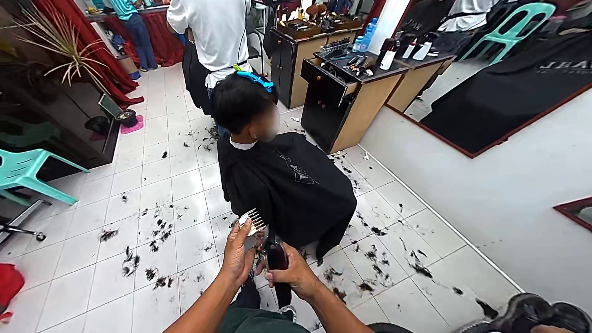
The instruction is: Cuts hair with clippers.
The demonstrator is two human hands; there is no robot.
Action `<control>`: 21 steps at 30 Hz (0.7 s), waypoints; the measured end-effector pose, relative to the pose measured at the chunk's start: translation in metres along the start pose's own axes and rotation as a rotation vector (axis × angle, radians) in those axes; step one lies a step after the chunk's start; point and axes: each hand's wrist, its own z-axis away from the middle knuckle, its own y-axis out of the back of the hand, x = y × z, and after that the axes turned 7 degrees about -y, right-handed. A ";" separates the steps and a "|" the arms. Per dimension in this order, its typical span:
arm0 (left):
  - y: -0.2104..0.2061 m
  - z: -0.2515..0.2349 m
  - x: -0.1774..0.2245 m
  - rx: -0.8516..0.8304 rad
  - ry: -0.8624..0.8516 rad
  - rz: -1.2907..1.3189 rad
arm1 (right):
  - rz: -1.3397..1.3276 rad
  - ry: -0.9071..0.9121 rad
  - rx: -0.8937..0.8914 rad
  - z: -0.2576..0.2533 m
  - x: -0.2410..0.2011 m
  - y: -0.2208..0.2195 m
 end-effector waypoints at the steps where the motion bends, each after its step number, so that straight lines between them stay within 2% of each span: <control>1: 0.000 0.005 -0.002 -0.015 -0.018 -0.037 | 0.000 -0.014 -0.024 0.002 0.000 -0.002; 6: 0.001 0.010 -0.004 -0.035 -0.081 0.009 | -0.044 0.004 -0.042 0.015 0.009 0.002; 8: 0.014 -0.002 0.007 -0.126 -0.201 0.106 | -0.087 0.049 -0.043 0.020 0.011 0.010; 10: 0.030 -0.016 0.022 -0.236 -0.275 0.098 | -0.109 0.124 -0.052 0.021 0.009 0.020; 12: 0.041 -0.026 0.031 -0.345 -0.311 -0.026 | -0.117 0.182 -0.032 0.016 0.002 0.025; 14: 0.038 -0.032 0.033 -0.367 -0.317 -0.199 | -0.076 0.212 -0.001 0.008 -0.010 0.025; 21: -0.008 -0.069 0.044 -0.428 -0.177 -0.607 | 0.167 0.210 0.129 -0.038 -0.054 0.005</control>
